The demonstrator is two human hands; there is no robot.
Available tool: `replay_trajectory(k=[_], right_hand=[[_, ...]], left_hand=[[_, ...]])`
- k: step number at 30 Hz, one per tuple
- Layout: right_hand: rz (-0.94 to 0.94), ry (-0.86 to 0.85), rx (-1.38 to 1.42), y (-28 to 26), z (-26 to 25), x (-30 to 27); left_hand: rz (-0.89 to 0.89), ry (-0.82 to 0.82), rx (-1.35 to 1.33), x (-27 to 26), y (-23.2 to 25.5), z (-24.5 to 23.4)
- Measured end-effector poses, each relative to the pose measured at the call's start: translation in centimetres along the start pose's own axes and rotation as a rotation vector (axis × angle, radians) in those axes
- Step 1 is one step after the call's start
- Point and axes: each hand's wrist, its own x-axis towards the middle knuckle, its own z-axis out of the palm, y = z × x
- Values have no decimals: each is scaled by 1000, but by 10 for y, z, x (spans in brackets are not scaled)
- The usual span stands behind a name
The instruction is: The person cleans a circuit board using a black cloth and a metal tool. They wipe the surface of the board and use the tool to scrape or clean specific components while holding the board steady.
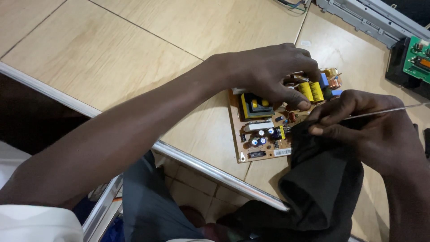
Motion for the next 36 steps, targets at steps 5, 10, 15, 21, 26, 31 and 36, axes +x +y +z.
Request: replay_trajectory(k=[5,10,15,21,26,31,36], right_hand=[[21,11,33,5,9,1],[-28,-20,16,1,1,-1],[42,1,16,7,-4,-2],[14,13,43,2,0,-2],[15,-2,-16,2,-1,-2],[64,67,17,8,3,-3],[-57,24,181,15,6,-3]], left_hand=[[2,14,-2,0,-1,3],[-72,-47,-31,-2,10,-7],[-60,-42,-27,-2,10,-6],[-106,-69,-47,-3,17,-11],[-55,-36,-16,-2,10,-6],[-43,-26,-22,-1,10,-6],[-136,-59,-49,-2,17,-9]])
